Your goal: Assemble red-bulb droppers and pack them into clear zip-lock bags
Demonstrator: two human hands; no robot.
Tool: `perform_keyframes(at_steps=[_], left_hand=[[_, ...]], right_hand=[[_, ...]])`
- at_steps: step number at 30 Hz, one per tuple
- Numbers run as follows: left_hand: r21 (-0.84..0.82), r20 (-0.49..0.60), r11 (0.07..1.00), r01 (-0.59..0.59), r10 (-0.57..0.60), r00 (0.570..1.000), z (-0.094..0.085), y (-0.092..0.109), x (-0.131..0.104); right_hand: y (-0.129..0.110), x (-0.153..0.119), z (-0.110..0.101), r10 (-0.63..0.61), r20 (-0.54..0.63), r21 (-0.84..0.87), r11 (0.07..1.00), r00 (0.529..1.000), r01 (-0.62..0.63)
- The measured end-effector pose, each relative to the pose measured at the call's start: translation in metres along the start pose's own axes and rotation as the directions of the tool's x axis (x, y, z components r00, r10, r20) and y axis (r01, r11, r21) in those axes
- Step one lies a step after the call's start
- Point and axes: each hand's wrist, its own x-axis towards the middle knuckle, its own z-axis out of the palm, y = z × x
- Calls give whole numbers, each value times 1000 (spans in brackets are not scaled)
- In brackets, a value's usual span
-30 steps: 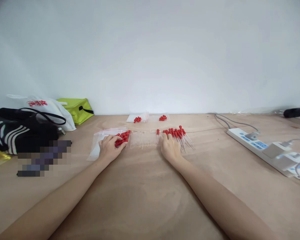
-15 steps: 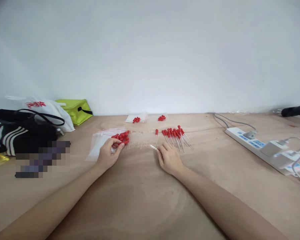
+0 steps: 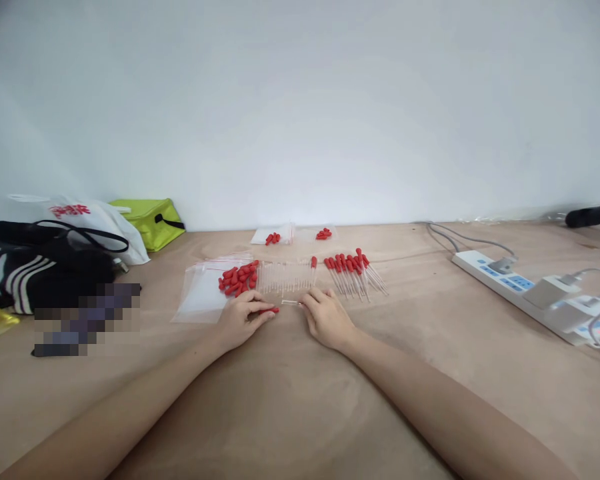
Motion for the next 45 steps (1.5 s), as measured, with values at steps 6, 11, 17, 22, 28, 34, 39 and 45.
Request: perform_keyframes(at_steps=[6, 11, 17, 22, 28, 34, 39, 45], left_hand=[[-79, 0, 997, 8, -8, 1000, -2, 9, 3], [-64, -11, 998, -9, 8, 1000, -3, 12, 4], [-100, 4, 995, -31, 31, 999, -4, 14, 6], [-115, 16, 992, -52, 55, 998, -3, 13, 5], [-77, 78, 995, -66, 72, 994, -5, 15, 4], [-116, 45, 986, -117, 123, 991, 0, 13, 3], [-148, 2, 977, -152, 154, 988, 4, 11, 2], [-119, -31, 976, -180, 178, 984, 4, 11, 2]], right_hand=[[-3, 3, 0, -28, 11, 4, 1000, 1000, 28], [-3, 2, -1, -21, -4, 16, 1000, 1000, 21], [-3, 2, -3, -37, -1, 53, 998, 999, 37], [-3, 1, -3, -36, -1, 77, 996, 999, 36], [-1, 1, -3, -81, 5, 98, 992, 997, 80], [0, 2, -6, -88, 37, 151, 985, 995, 81], [-1, 2, -7, -80, 63, 130, 989, 995, 71], [-8, 1, -5, -70, 61, 18, 997, 996, 69]])
